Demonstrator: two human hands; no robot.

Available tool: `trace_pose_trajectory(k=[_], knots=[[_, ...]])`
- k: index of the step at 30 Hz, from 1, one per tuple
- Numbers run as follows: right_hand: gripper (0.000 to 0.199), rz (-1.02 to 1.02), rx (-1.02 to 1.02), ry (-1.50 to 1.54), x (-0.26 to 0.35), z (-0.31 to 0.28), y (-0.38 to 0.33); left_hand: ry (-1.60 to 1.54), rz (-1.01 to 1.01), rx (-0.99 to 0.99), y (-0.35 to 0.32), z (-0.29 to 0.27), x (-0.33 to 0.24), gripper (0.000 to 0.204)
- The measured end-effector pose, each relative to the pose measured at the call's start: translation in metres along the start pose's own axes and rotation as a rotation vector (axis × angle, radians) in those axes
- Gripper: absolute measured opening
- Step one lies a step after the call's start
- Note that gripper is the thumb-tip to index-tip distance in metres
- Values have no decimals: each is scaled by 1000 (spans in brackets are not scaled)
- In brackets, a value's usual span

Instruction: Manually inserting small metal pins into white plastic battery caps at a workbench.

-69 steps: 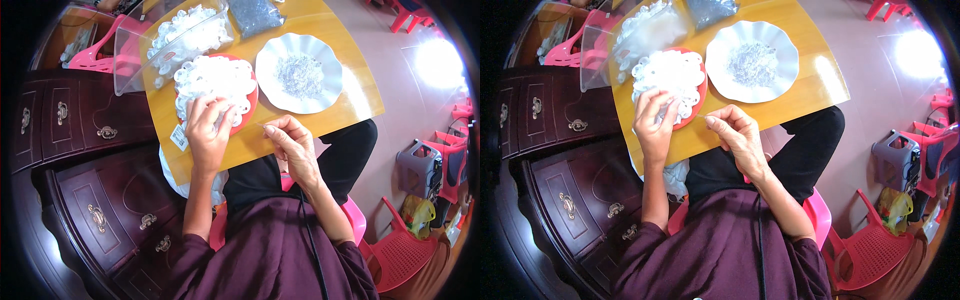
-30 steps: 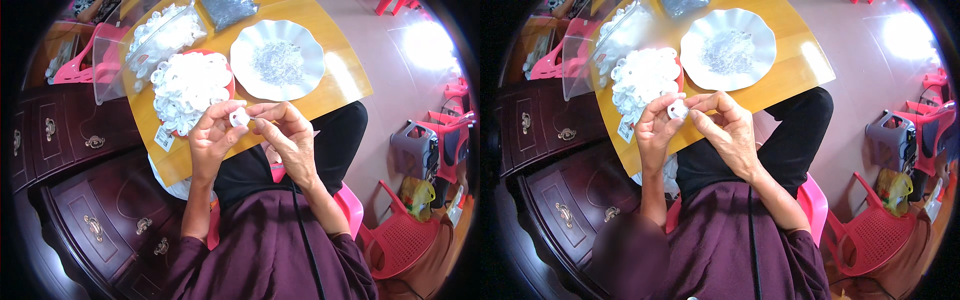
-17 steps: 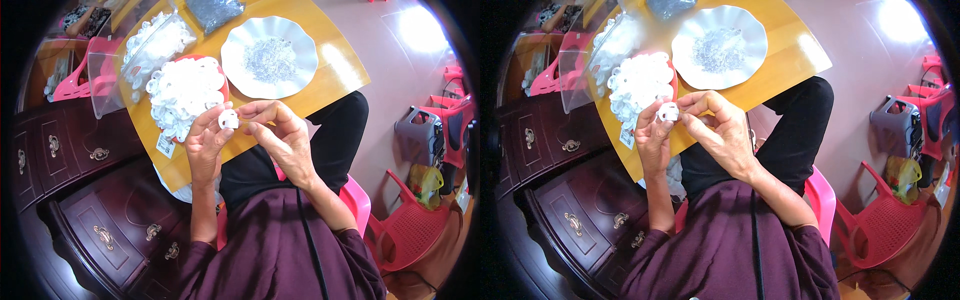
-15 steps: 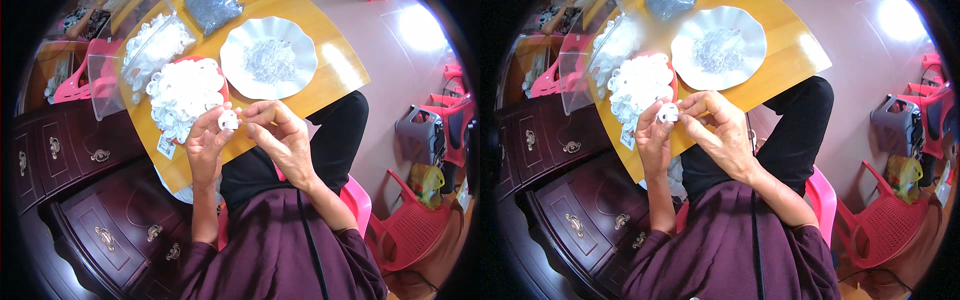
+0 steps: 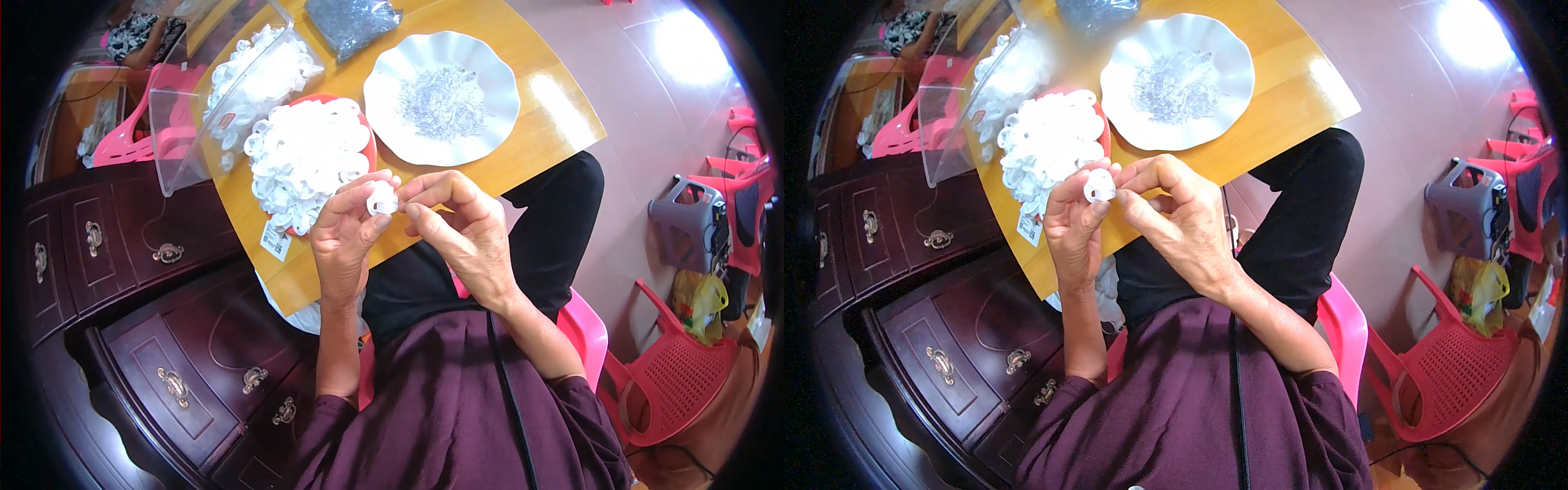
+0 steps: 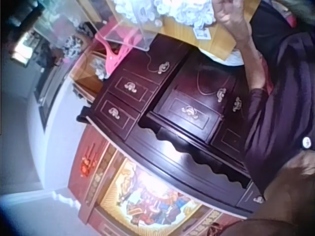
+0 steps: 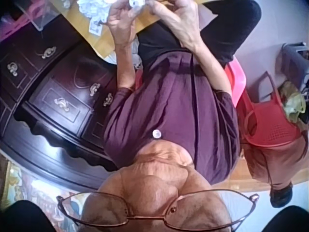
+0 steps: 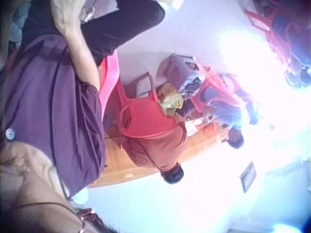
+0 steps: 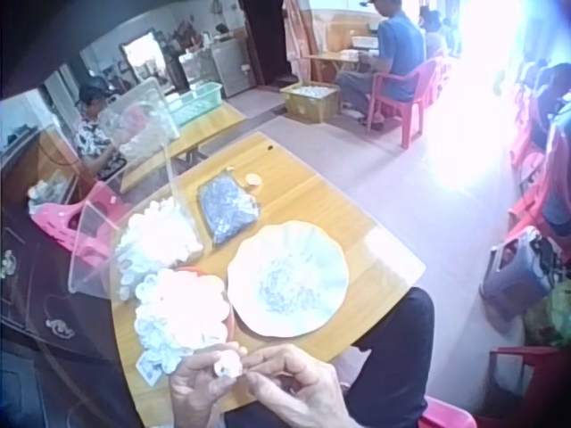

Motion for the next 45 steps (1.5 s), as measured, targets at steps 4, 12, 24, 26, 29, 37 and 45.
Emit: trace_pose_trajectory(k=[4, 12, 24, 26, 29, 37, 45], knots=[[7, 0, 2, -16, 0, 0, 0, 10, 18, 7, 0, 1, -1, 36], [8, 33, 11, -19, 0, -1, -2, 75, 66, 41, -1, -1, -2, 32], [11, 29, 40, -74, 4, -9, 0, 288, 127, 144, 1, 2, -10, 32], [12, 44, 54, -97, 6, -12, -1, 330, 117, 149, 0, 2, -14, 33], [14, 137, 110, -51, 7, -16, -1, 306, 92, 155, -1, 3, -16, 34], [14, 359, 82, 133, 7, -16, -1, 244, 45, 129, -3, -3, -7, 32], [16, 345, 123, 44, 7, -23, 0, 271, 38, 137, -2, 4, -5, 25]])
Point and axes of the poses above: each hand's wrist, its own y-axis towards the middle knuckle, its own z-axis out of the palm, x = y × z, the point moved 1 cm from there along y, towards the middle knuckle, and after that the axes turned 11 degrees about z, right-handed, at the moved point
